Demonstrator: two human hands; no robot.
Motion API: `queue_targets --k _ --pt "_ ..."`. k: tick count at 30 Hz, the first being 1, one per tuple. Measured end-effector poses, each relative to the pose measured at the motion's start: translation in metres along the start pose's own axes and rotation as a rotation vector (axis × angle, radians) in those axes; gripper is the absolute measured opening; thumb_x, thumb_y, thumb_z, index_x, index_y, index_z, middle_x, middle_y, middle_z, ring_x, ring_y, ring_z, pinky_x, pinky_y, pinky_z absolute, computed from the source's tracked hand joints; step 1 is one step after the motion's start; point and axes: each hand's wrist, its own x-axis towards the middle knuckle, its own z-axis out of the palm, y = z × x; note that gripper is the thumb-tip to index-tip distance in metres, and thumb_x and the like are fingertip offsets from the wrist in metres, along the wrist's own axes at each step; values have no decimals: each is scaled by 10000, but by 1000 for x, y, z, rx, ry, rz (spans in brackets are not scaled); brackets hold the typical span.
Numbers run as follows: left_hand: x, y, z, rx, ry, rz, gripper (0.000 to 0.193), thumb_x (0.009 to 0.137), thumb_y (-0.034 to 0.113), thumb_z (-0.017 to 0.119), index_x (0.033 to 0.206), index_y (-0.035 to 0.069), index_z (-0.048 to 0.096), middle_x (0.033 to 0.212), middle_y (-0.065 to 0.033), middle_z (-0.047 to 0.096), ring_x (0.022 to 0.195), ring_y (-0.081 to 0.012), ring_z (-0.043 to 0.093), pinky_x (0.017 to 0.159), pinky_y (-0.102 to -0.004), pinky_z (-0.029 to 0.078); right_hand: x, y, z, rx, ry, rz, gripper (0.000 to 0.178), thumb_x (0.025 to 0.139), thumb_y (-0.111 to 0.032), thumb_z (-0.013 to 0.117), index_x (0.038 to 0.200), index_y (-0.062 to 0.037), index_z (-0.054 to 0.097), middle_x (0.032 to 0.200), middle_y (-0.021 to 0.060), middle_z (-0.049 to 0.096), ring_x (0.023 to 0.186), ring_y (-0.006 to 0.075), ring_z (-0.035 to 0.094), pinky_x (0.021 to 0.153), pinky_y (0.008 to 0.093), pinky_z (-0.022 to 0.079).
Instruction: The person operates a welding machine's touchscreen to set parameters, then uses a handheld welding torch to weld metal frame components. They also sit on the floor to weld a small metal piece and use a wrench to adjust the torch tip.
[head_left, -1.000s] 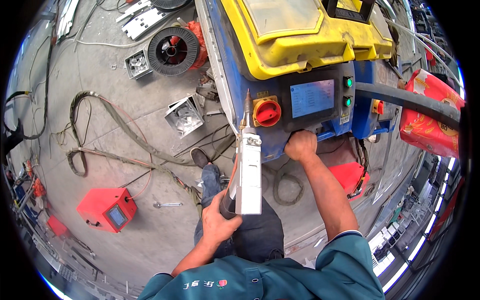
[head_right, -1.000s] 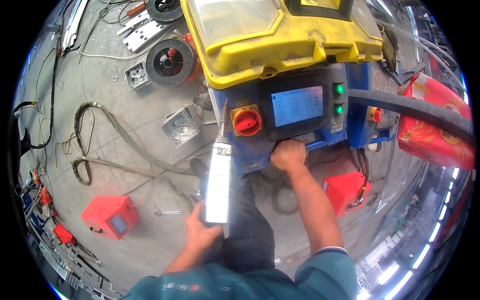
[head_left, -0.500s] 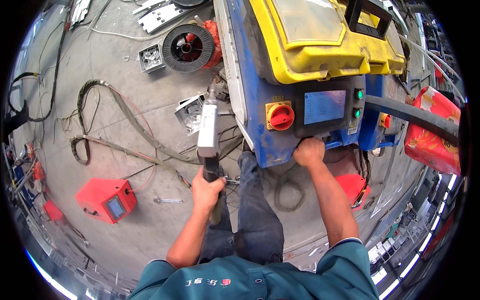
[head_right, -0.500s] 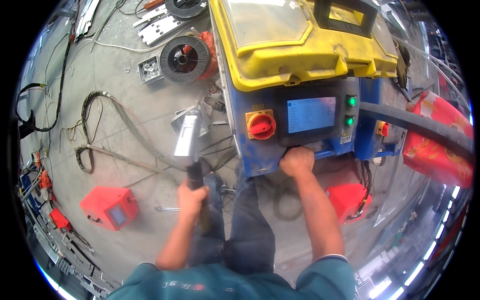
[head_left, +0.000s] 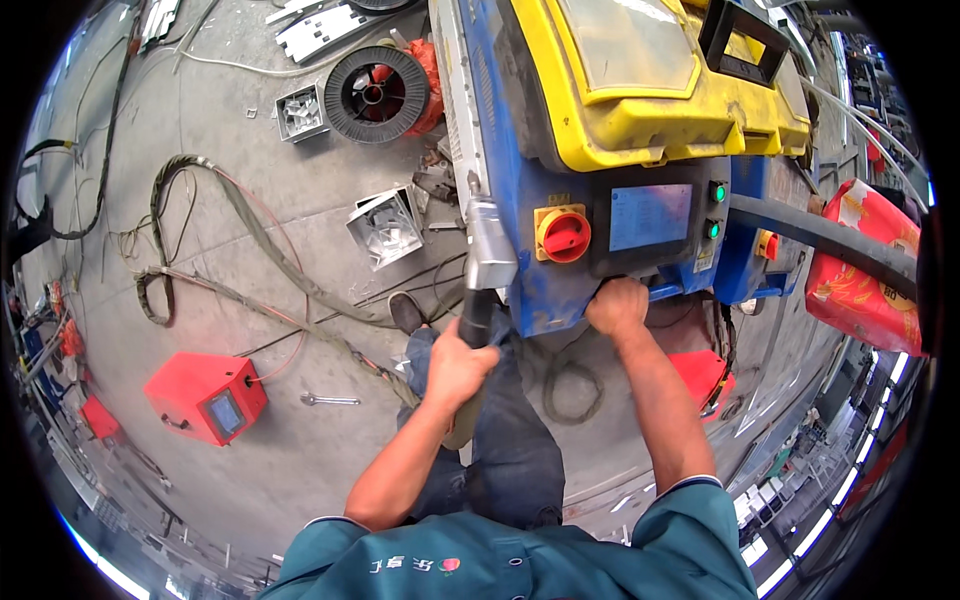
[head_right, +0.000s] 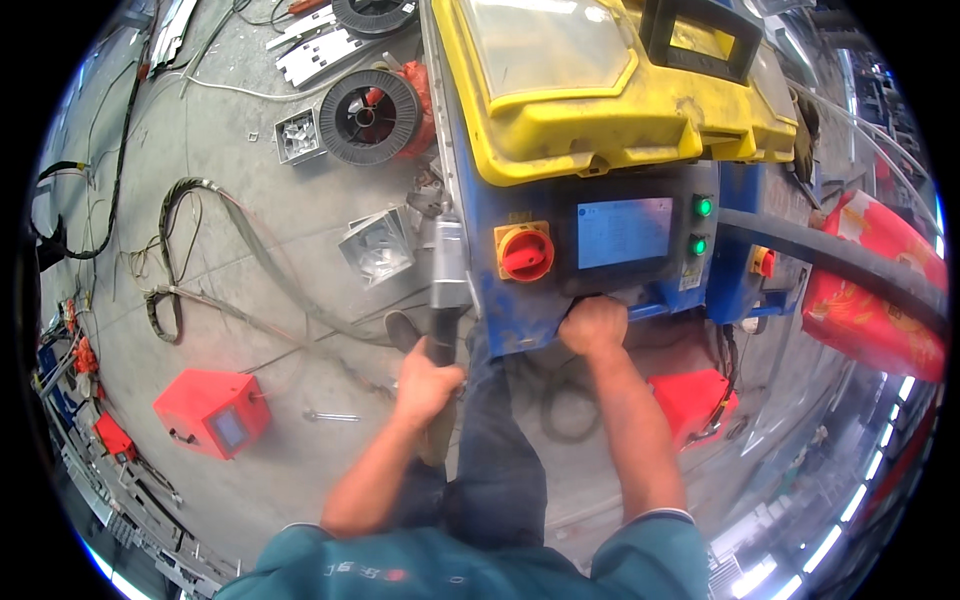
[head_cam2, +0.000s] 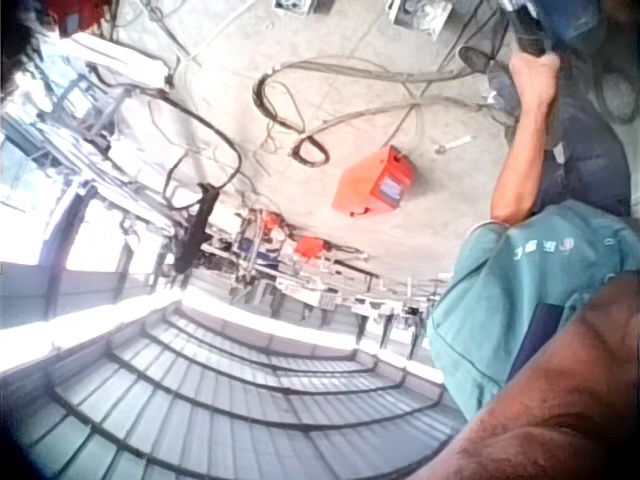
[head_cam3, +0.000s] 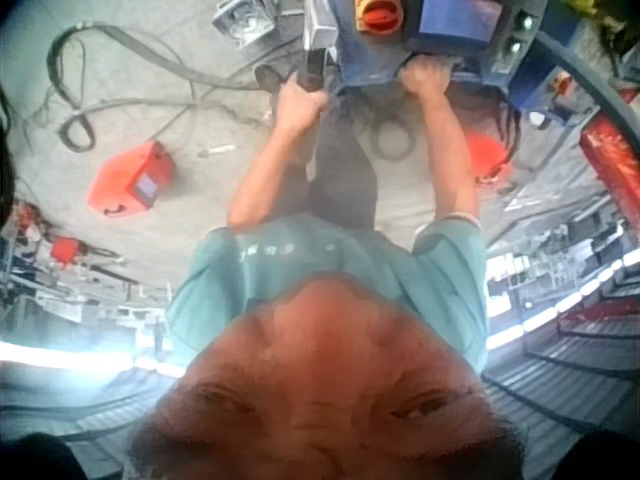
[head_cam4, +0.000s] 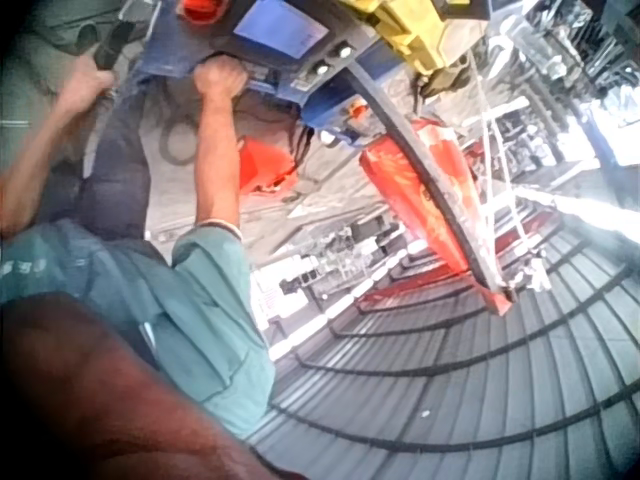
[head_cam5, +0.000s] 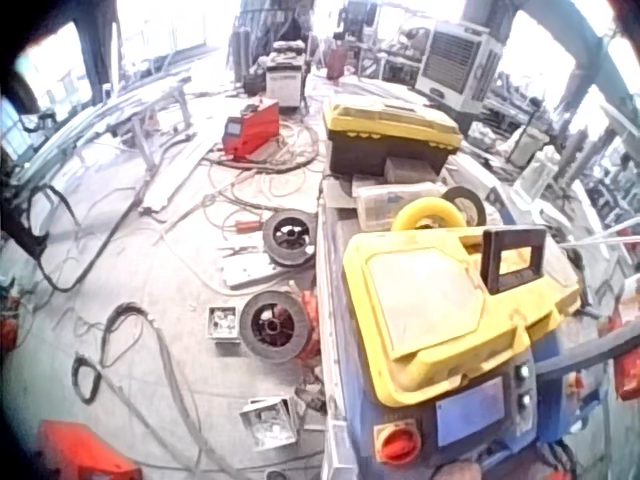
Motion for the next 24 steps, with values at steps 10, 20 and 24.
queue_targets --k 10,20,24 --pt "-1 -5 -13 60 6 -84 391 688 139 699 1043 -18 653 782 -156 691 708 -252 673 692 -385 532 -2 3 5 1 71 -30 259 741 -284 609 684 -86 767 789 178 748 776 362 738 734 472 580" --pt "8 -17 -4 80 143 -27 415 699 168 705 1065 -22 657 817 -175 703 772 -292 703 758 -401 544 -3 5 4 -11 70 -49 280 769 -293 593 715 -94 781 801 172 752 794 352 744 742 464 582" --pt "5 -16 7 154 75 66 482 687 175 708 1120 -30 659 881 -190 715 816 -313 704 793 -407 542 -1 -1 1 -37 60 -25 271 766 -289 593 712 -98 777 800 171 752 783 344 742 716 458 581"
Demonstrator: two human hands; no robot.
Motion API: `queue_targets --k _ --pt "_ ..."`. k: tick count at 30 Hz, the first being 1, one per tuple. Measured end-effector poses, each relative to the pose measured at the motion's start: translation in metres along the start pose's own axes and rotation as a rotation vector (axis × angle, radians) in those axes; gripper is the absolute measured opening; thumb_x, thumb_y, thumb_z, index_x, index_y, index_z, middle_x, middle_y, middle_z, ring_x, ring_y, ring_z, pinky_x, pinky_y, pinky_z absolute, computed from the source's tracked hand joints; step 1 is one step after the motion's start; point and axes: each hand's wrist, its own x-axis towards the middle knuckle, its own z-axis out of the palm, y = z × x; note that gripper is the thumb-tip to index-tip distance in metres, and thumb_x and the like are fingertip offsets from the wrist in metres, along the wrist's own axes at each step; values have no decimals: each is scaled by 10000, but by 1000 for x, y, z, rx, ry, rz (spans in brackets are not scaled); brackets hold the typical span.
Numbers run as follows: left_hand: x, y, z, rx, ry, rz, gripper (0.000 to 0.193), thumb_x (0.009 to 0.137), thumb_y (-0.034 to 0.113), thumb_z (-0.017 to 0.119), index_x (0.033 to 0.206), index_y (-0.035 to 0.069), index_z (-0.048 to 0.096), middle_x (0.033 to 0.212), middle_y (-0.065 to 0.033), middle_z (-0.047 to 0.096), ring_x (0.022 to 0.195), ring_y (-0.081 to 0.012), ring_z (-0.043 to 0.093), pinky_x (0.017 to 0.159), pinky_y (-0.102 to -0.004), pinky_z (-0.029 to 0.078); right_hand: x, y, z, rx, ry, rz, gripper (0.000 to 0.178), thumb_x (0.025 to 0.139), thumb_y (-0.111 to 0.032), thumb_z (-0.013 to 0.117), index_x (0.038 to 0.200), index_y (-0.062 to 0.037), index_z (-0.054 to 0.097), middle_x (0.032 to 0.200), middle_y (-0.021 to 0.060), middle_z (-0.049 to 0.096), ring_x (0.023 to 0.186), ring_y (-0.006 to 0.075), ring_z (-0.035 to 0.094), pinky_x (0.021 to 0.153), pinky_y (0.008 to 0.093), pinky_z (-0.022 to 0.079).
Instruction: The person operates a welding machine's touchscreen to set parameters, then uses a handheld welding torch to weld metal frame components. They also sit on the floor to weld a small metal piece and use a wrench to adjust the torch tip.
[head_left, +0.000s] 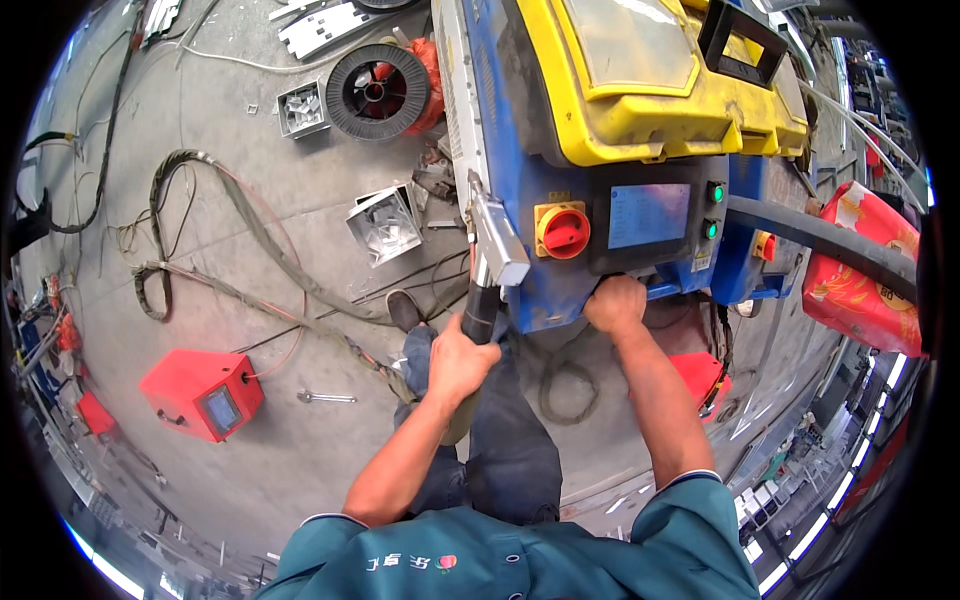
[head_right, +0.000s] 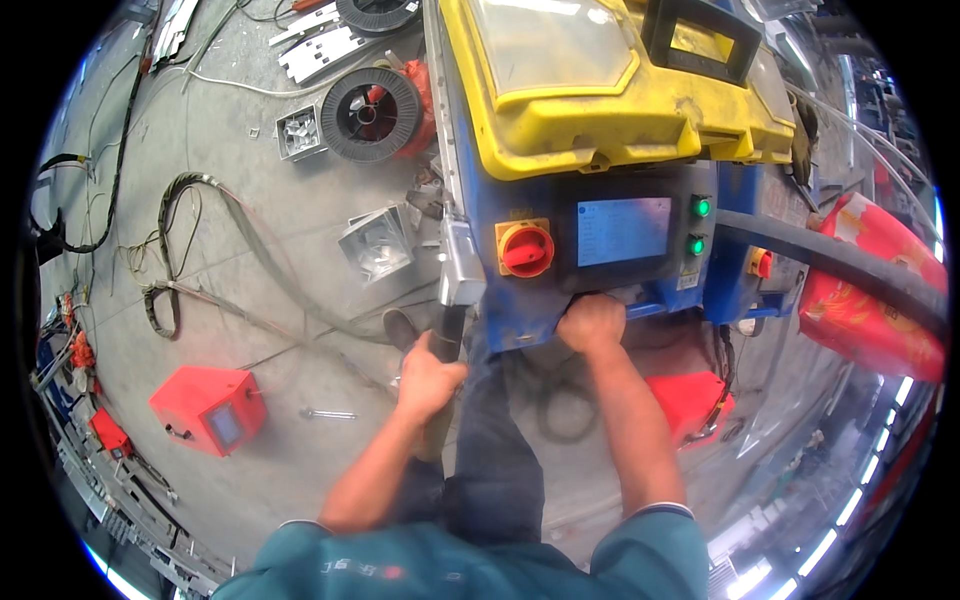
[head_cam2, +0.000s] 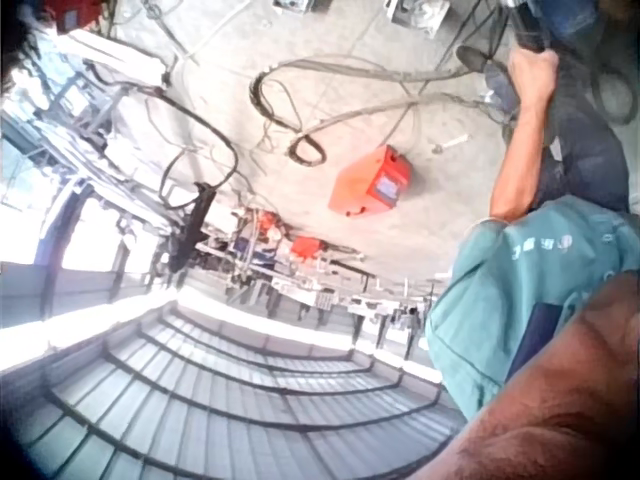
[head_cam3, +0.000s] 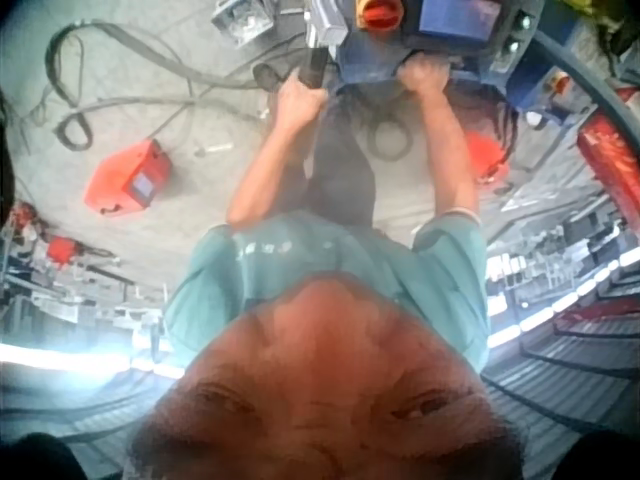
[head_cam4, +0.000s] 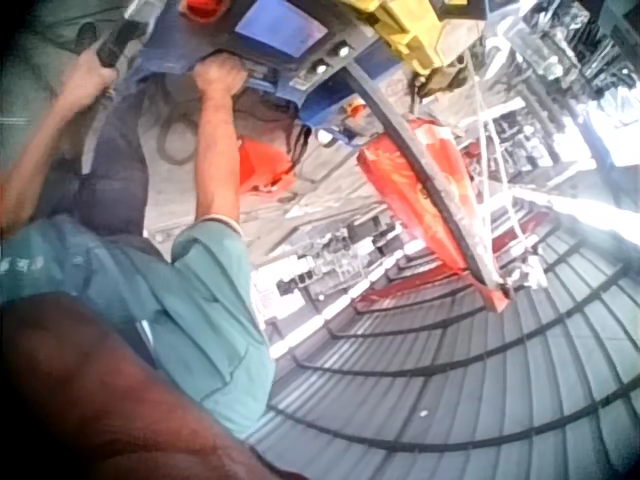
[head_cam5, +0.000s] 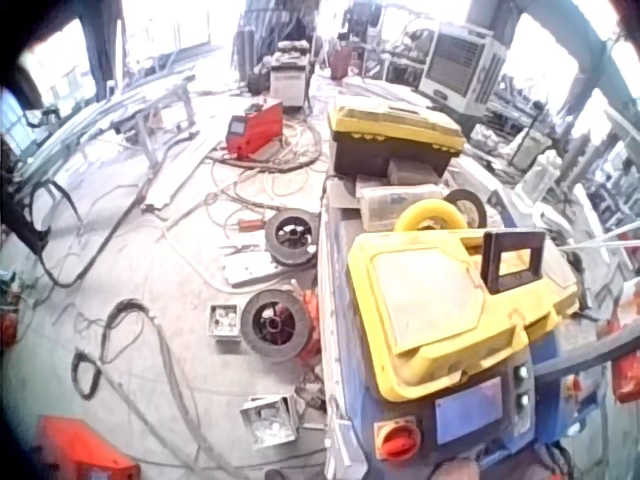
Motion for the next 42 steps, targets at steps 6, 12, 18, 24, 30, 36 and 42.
queue_targets --k 6,12,18,24,30,36,42 --pt "-20 -13 -42 -142 7 -115 463 693 144 733 1122 -8 655 879 -151 710 813 -242 689 774 -394 539 -1 6 1 5 -8 -26 262 767 -278 594 727 -97 779 811 168 754 789 347 741 722 450 583" --pt "-91 -8 -74 -17 -110 121 695 679 152 818 1307 -60 609 1061 -227 749 1013 -259 749 906 -356 567 -1 -1 -12 48 -83 23 261 776 -257 586 767 -92 787 851 158 763 839 347 742 775 452 584" --pt "-95 13 -62 136 -141 222 660 688 159 801 1308 10 633 1083 -218 750 1003 -347 754 896 -406 579 0 1 -15 51 -118 -1 256 782 -246 581 782 -103 792 861 157 765 842 334 746 776 448 586" --pt "-94 14 -57 178 -127 234 643 693 148 791 1302 12 636 1066 -220 752 994 -356 754 894 -412 578 -1 -1 -16 55 -89 -8 243 776 -248 590 762 -113 791 838 150 763 829 329 747 756 443 586" --pt "-93 15 -58 164 -160 152 646 702 157 793 1310 16 630 1077 -221 752 1011 -355 751 901 -410 577 -1 0 -14 76 -86 5 237 773 -241 594 765 -109 791 850 153 764 834 330 747 745 443 587" --pt "-91 13 -59 168 -173 120 667 695 161 805 1310 -18 618 1080 -233 751 1024 -345 754 914 -405 574 -2 1 -14 88 -96 -3 250 781 -240 588 784 -101 796 875 156 768 851 335 745 766 445 588" --pt "-88 4 -61 108 -186 116 682 693 152 809 1310 -56 605 1087 -242 753 1023 -316 760 910 -388 576 0 -2 -23 97 -169 37 271 787 -244 584 823 -89 803 908 161 772 876 339 748 798 446 588"
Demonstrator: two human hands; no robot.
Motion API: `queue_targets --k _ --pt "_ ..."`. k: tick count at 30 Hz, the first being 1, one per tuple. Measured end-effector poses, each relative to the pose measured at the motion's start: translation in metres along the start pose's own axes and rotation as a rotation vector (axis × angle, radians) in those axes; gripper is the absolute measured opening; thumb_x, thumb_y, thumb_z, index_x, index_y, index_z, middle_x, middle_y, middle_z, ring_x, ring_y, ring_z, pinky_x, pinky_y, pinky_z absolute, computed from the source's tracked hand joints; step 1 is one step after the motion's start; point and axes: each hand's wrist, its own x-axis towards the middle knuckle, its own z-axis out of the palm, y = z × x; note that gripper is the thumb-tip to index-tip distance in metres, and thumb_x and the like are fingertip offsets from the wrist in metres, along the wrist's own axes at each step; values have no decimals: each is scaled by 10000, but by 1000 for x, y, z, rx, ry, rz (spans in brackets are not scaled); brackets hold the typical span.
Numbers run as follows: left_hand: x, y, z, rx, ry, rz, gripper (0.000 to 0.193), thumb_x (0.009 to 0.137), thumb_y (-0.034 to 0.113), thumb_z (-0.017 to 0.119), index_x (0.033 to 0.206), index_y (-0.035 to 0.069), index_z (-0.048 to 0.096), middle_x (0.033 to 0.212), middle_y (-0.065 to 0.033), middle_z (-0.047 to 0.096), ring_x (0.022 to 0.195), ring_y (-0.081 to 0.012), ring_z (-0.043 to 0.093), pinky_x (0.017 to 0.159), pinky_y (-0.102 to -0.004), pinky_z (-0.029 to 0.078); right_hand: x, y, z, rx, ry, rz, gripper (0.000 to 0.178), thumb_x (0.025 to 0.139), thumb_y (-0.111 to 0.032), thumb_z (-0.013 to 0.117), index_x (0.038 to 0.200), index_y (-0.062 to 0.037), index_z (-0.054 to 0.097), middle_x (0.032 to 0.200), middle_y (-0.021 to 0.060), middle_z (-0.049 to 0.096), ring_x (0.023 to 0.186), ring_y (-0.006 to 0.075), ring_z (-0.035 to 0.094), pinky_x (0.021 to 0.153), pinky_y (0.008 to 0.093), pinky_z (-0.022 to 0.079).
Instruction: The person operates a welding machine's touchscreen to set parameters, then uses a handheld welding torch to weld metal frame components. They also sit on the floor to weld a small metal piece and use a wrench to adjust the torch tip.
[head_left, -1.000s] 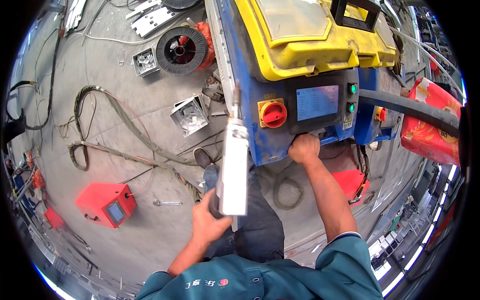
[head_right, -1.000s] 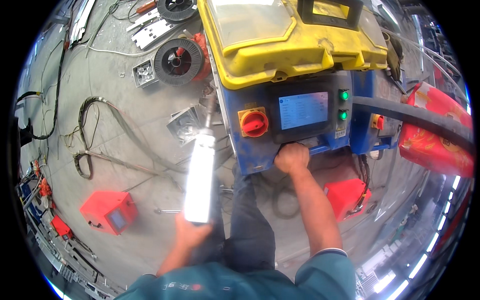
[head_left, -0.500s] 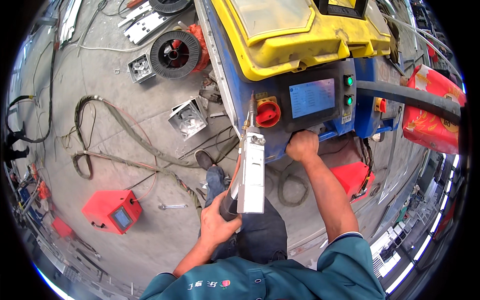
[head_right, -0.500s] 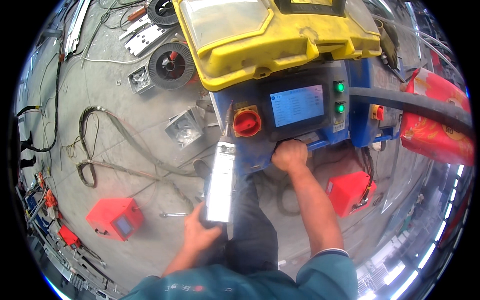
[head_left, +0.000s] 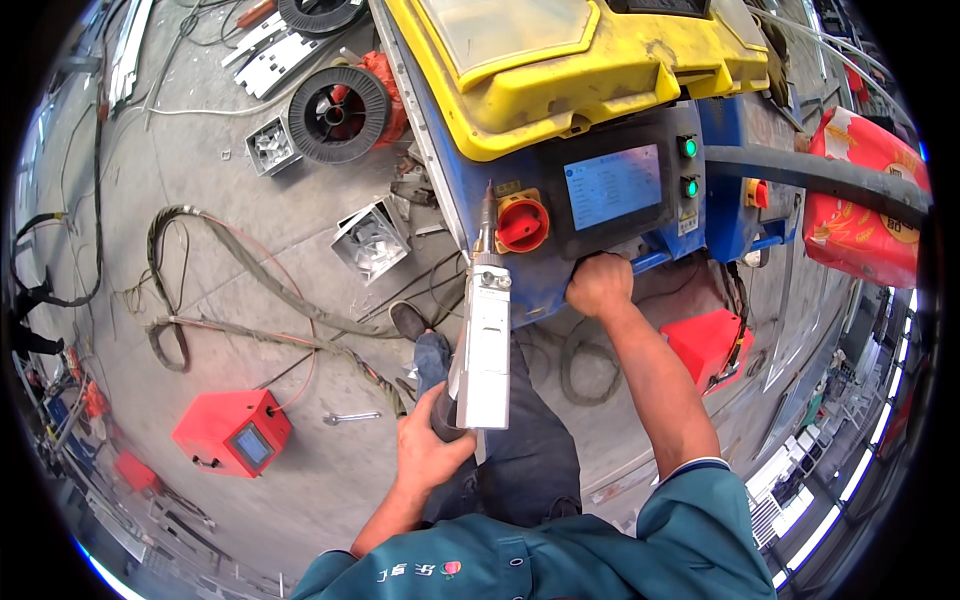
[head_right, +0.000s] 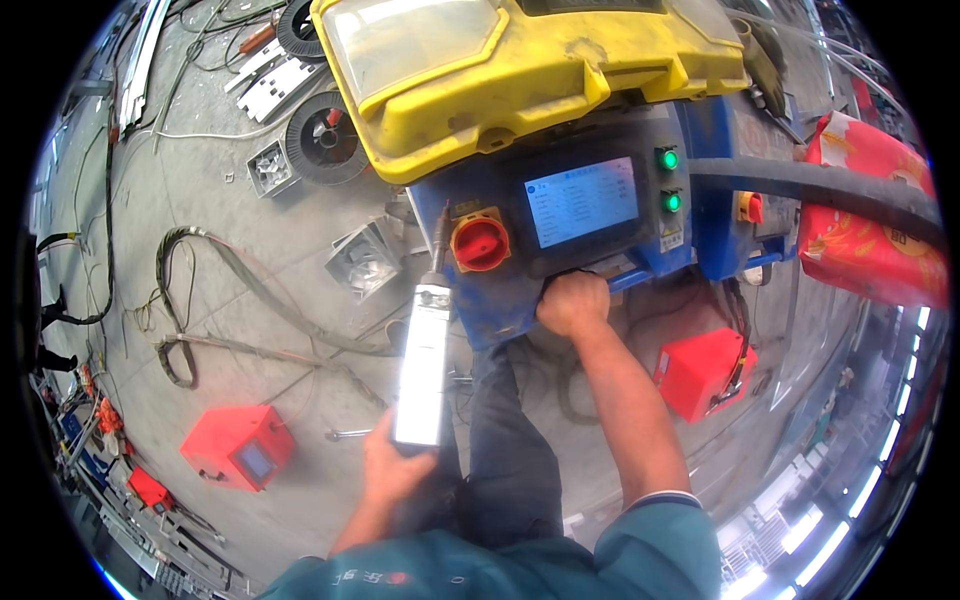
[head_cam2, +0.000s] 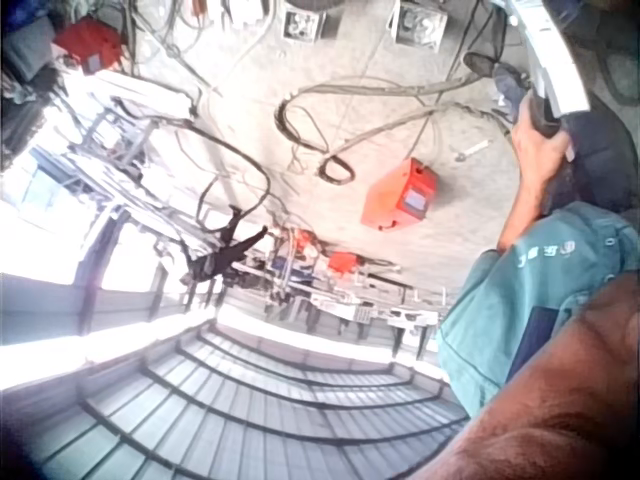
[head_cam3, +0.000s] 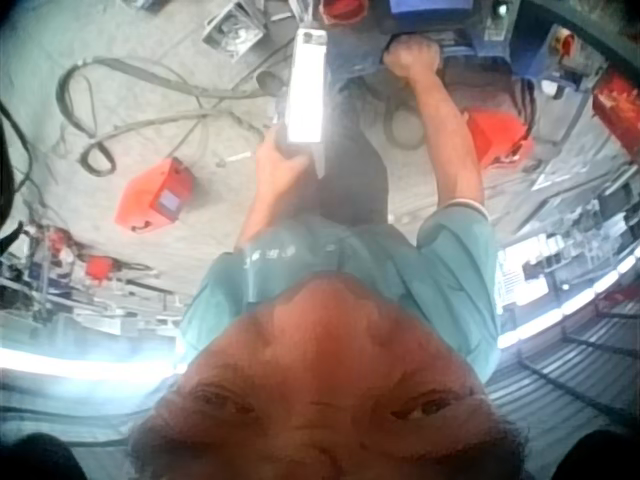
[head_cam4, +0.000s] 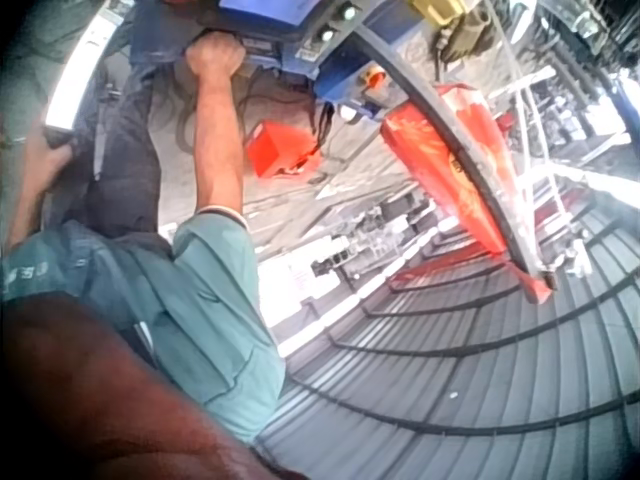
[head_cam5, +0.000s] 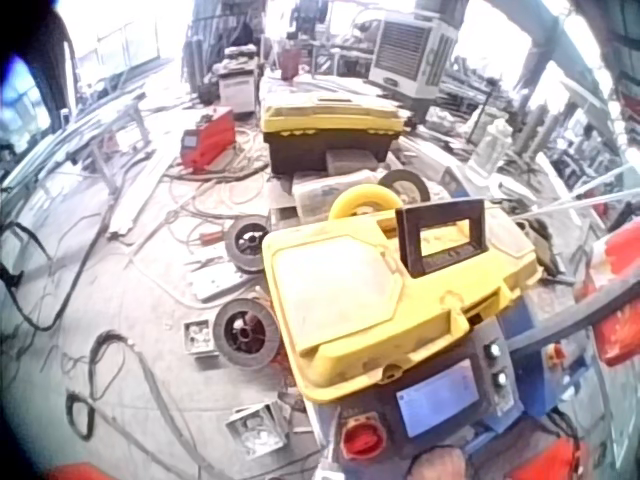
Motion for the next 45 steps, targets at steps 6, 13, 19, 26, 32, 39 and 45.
queue_targets --k 6,13,19,26,32,39,45 --pt "-1 8 -5 -12 -14 -19 676 701 165 823 1308 -44 613 1079 -219 761 1017 -308 762 914 -385 573 1 0 0 8 -15 7 283 797 -252 584 855 -91 810 928 163 773 886 341 749 800 440 589" --pt "-1 20 -13 52 -31 -72 660 712 181 827 1304 -28 624 1091 -208 762 1032 -305 756 923 -397 569 -1 1 -2 15 13 3 278 798 -247 584 846 -93 810 922 159 774 881 333 750 791 435 589" --pt "-2 17 -15 39 -62 -127 663 711 179 827 1306 -30 624 1103 -202 758 1048 -298 748 932 -389 561 -1 1 0 26 20 -13 271 799 -246 585 819 -96 808 906 152 774 873 331 750 784 434 588" --pt "-3 22 -18 55 -62 -142 677 708 180 827 1315 -33 617 1115 -195 754 1049 -288 740 936 -390 555 -1 2 1 31 24 -11 279 803 -257 579 821 -101 810 906 150 775 867 329 751 783 431 589" --pt "-3 26 -18 59 -59 -146 688 703 190 833 1318 -29 616 1124 -194 751 1058 -287 736 941 -393 552 -1 0 -4 24 -24 -1 284 805 -257 581 848 -101 814 926 152 776 891 326 752 797 428 591" --pt "-3 29 -18 86 -55 -173 681 700 190 834 1307 -32 619 1109 -198 753 1043 -293 739 934 -394 555 -2 1 -3 45 15 -14 280 800 -254 586 846 -95 812 921 155 775 885 327 752 798 433 591" --pt "-8 26 -20 53 0 -129 653 696 172 825 1282 -38 628 1080 -182 757 1016 -268 739 917 -380 555 -1 1 1 57 33 -11 281 799 -253 587 846 -90 811 917 159 773 880 333 752 795 436 591"
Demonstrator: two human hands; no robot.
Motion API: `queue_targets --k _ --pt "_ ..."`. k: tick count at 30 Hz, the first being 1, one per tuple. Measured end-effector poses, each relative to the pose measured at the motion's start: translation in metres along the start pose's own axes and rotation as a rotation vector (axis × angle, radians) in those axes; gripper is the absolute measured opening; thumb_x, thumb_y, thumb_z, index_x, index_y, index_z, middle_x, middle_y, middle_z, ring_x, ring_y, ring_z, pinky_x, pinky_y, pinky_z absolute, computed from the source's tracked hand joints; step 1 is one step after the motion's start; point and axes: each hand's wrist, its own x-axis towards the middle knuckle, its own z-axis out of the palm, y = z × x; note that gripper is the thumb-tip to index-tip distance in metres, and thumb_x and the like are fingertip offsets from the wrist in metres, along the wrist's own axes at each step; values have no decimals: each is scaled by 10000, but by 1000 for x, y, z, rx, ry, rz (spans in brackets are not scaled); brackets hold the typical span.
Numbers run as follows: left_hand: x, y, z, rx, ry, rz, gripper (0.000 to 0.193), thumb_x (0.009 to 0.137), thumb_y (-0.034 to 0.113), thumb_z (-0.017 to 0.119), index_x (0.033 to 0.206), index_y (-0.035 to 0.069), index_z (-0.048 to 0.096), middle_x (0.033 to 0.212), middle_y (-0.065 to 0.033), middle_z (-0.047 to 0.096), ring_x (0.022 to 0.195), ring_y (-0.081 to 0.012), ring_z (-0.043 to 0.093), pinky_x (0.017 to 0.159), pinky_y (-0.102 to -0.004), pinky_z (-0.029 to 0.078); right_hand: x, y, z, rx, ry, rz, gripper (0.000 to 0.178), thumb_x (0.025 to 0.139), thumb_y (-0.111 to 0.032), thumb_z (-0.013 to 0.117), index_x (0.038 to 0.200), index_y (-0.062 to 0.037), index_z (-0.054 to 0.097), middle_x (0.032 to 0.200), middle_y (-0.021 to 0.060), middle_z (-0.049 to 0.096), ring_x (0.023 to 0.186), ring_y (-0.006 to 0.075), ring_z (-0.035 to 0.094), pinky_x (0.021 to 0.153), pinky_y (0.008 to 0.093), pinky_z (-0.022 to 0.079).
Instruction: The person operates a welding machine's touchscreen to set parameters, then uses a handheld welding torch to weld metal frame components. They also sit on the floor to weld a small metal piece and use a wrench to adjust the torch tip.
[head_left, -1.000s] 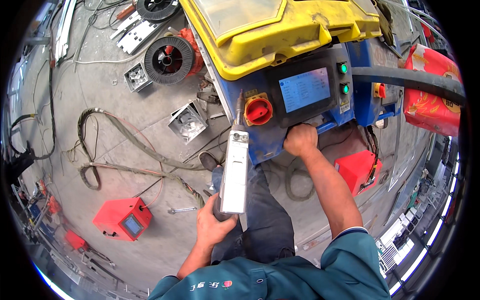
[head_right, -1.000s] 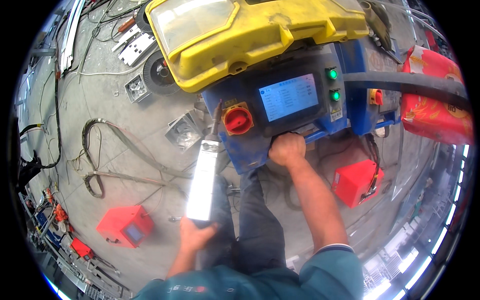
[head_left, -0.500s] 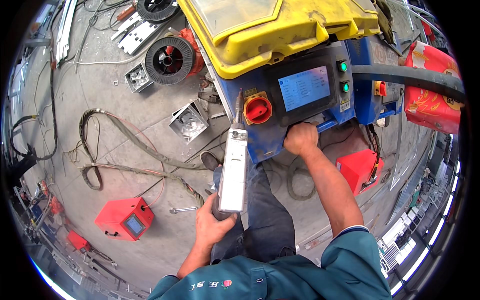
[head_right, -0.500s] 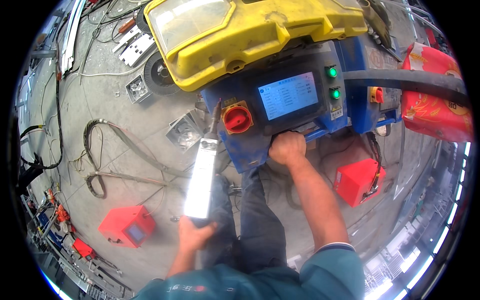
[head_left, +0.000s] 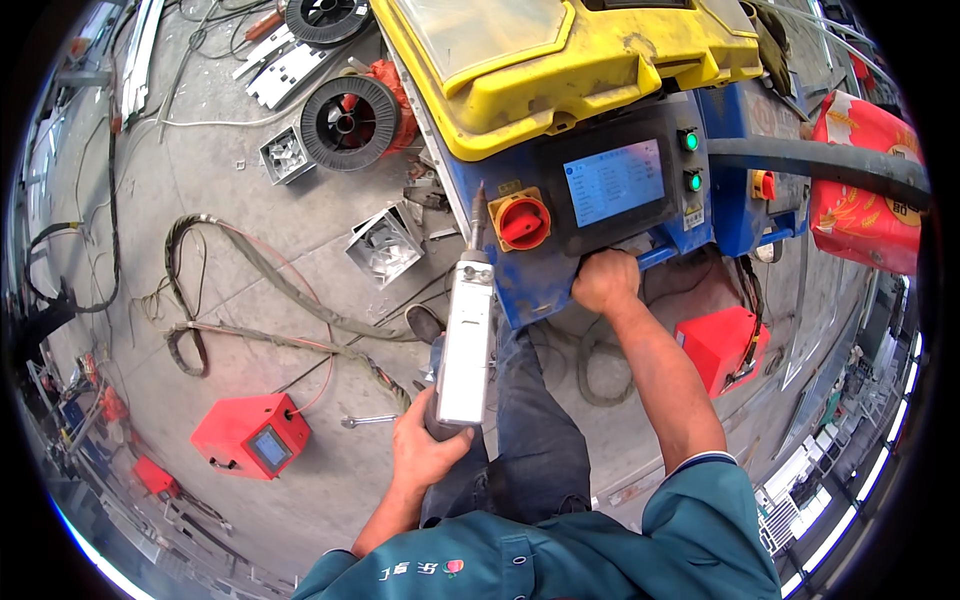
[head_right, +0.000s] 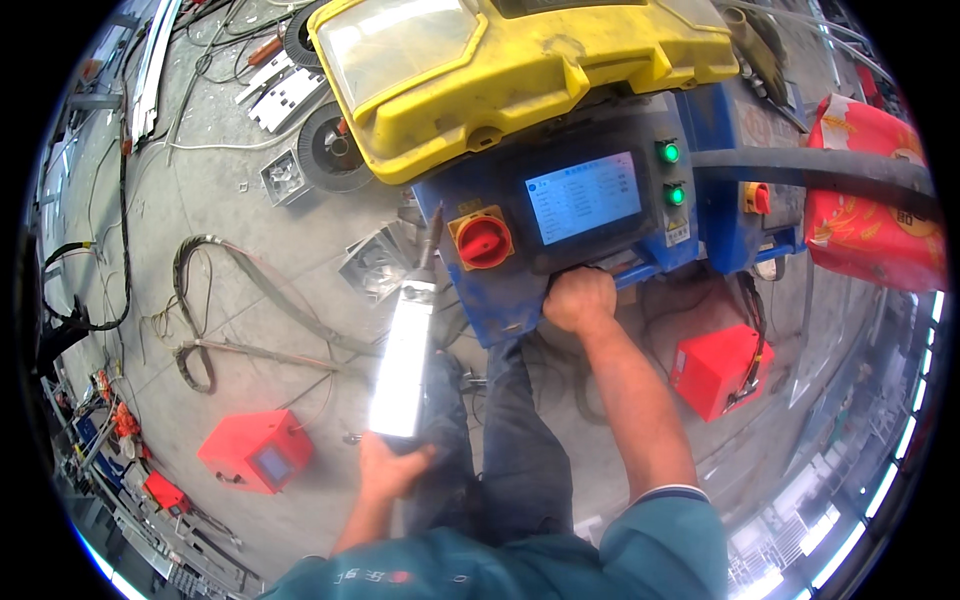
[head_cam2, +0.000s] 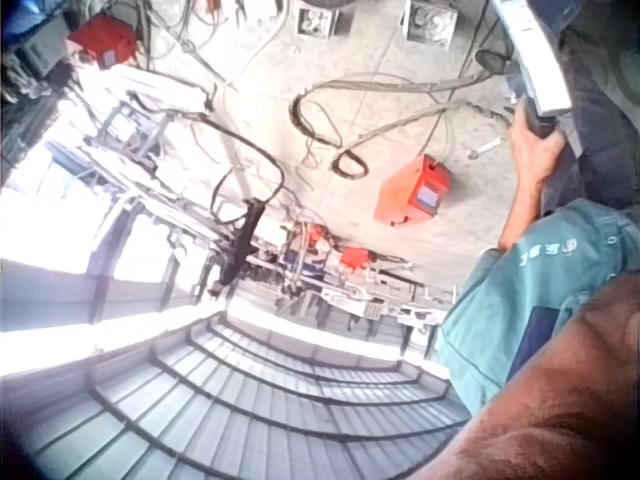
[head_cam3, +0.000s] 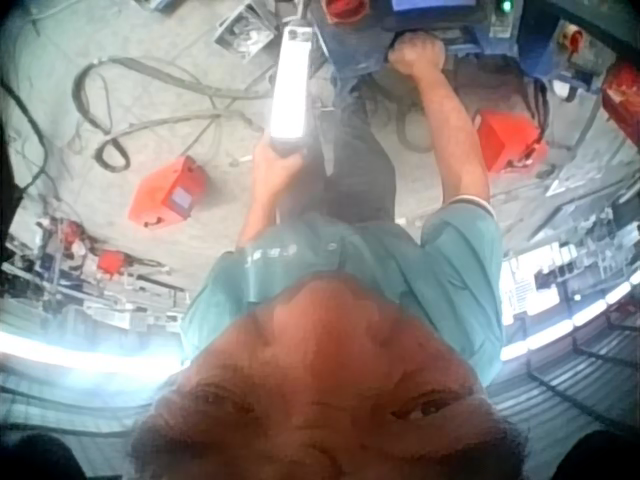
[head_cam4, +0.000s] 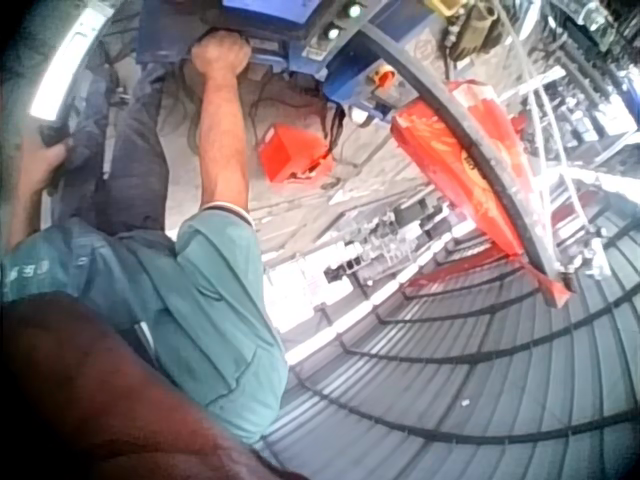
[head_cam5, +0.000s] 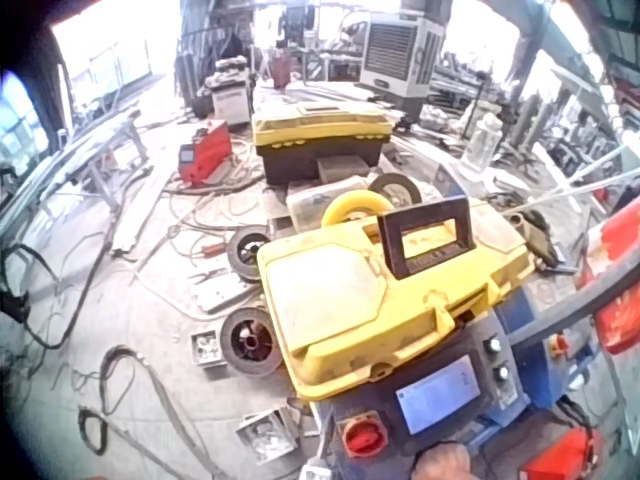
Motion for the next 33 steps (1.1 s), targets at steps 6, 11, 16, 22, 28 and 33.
queue_targets --k 6,11,16,22,28,33 --pt "1 -27 -2 -152 18 -48 585 684 157 824 1220 -14 664 992 -123 750 905 -196 710 852 -350 554 0 -3 -9 -28 -89 32 288 799 -257 582 844 -92 815 915 157 776 880 331 753 789 440 590" --pt "-1 -19 2 -46 13 -38 566 675 145 817 1196 -19 670 985 -139 749 902 -195 714 842 -353 556 -1 -4 -11 -57 -93 14 293 799 -259 573 835 -104 818 905 142 779 873 313 756 774 430 589" --pt "2 -11 13 -71 15 -8 594 675 153 812 1217 -40 661 986 -144 750 906 -202 721 852 -349 557 0 2 -9 -49 -91 -21 291 803 -257 570 847 -116 821 912 128 782 894 301 756 781 425 589" --pt "5 -21 19 -56 -28 -60 651 680 167 823 1270 -39 642 1014 -165 761 957 -235 743 886 -363 564 1 -4 -16 -19 -138 21 300 813 -251 570 889 -107 822 958 137 783 930 302 756 810 419 590" --pt "-4 -2 28 -42 45 -43 683 693 182 838 1301 -43 625 1100 -197 761 1034 -273 750 926 -383 564 2 -5 -12 -17 -157 26 315 838 -257 566 936 -101 821 981 153 782 934 319 757 817 426 596" --pt "-6 -6 41 -107 67 8 708 690 188 836 1321 -45 614 1110 -209 760 1046 -279 749 940 -385 562 2 -5 -14 -33 -159 28 314 851 -266 563 934 -110 823 980 148 783 935 316 757 823 425 596"
